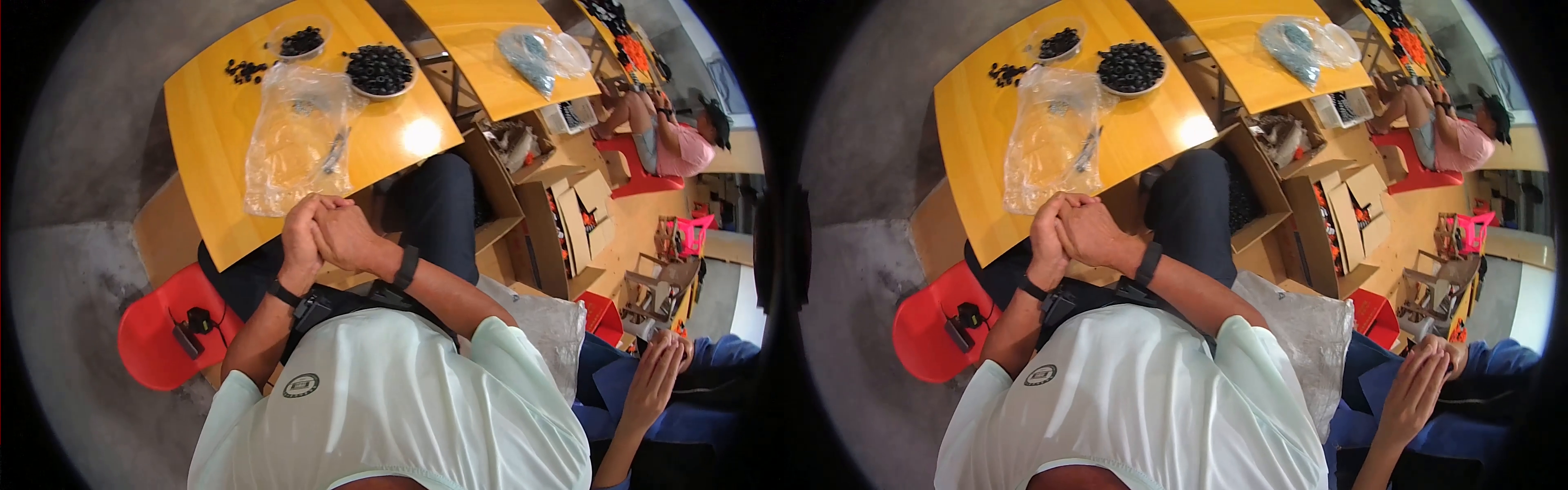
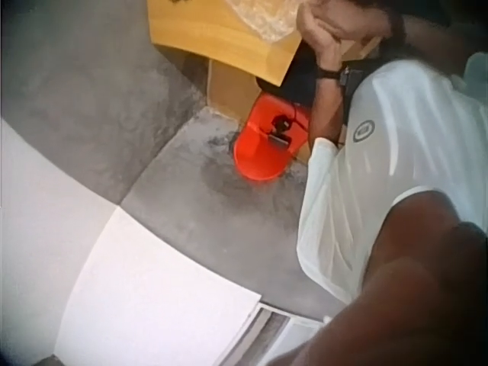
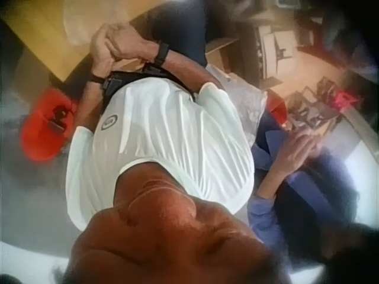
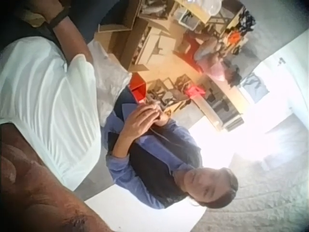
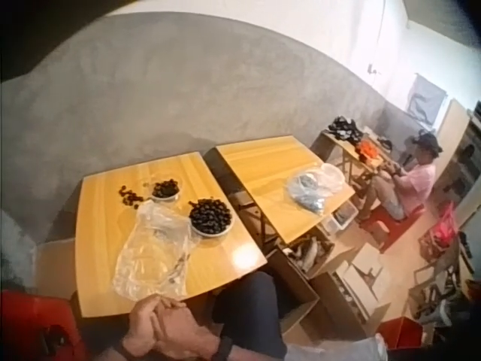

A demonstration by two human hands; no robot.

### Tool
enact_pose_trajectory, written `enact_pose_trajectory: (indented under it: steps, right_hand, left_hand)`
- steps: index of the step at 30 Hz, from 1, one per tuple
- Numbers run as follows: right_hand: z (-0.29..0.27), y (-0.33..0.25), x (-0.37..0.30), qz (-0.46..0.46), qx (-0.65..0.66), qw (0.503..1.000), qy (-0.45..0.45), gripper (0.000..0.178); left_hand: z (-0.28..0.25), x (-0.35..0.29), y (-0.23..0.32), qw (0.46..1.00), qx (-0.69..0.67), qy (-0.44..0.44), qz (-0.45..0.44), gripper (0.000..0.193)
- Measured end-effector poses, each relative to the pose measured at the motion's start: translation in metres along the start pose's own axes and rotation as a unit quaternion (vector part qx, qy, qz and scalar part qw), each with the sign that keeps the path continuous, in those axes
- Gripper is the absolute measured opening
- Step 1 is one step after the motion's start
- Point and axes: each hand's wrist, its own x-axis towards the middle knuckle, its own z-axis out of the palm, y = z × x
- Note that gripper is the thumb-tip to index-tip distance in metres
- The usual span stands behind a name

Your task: The person assembles components by taking metal pins from a plastic bag on the table and inserting them into black rubber grommets by hand.

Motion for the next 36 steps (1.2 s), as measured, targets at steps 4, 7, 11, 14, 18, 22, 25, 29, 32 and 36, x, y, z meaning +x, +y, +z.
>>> enact_pose_trajectory:
  steps: [4, 7, 11, 14, 18, 22, 25, 29, 32, 36]
  right_hand:
    - [-0.003, 0.004, -0.005, -0.008, -0.024, 1.000, 0.005, 0.031]
    - [0.001, 0.004, -0.002, -0.025, -0.012, 1.000, -0.001, 0.031]
    - [-0.010, -0.010, 0.005, -0.005, -0.024, 0.999, -0.033, 0.030]
    - [-0.014, -0.006, 0.009, 0.011, -0.022, 0.999, -0.047, 0.029]
    - [-0.008, -0.003, 0.008, -0.056, -0.064, 0.995, -0.052, 0.026]
    - [0.001, -0.009, 0.007, -0.045, -0.025, 0.998, -0.036, 0.025]
    - [0.003, -0.009, 0.005, -0.054, -0.014, 0.997, -0.059, 0.024]
    - [-0.001, -0.013, 0.009, -0.050, -0.005, 0.997, -0.064, 0.025]
    - [0.004, -0.004, 0.012, -0.060, -0.002, 0.997, -0.051, 0.024]
    - [0.000, 0.012, 0.020, -0.081, 0.090, 0.992, 0.031, 0.024]
  left_hand:
    - [0.000, -0.003, -0.008, 1.000, -0.016, 0.003, 0.008, 0.032]
    - [0.000, -0.007, -0.006, 0.997, -0.073, 0.027, -0.022, 0.036]
    - [-0.002, -0.007, 0.002, 0.996, -0.085, 0.019, -0.022, 0.036]
    - [0.007, -0.005, 0.019, 0.997, -0.042, 0.023, -0.061, 0.033]
    - [0.000, -0.006, 0.021, 0.999, 0.029, 0.009, -0.035, 0.032]
    - [-0.015, -0.010, 0.003, 0.999, -0.011, 0.034, -0.026, 0.033]
    - [-0.014, -0.015, 0.003, 0.997, -0.037, 0.064, -0.030, 0.033]
    - [-0.010, -0.016, 0.004, 0.995, -0.029, 0.091, -0.015, 0.033]
    - [-0.015, -0.010, 0.005, 0.996, -0.025, 0.085, -0.013, 0.034]
    - [-0.019, 0.004, 0.010, 0.996, -0.025, 0.033, -0.073, 0.039]
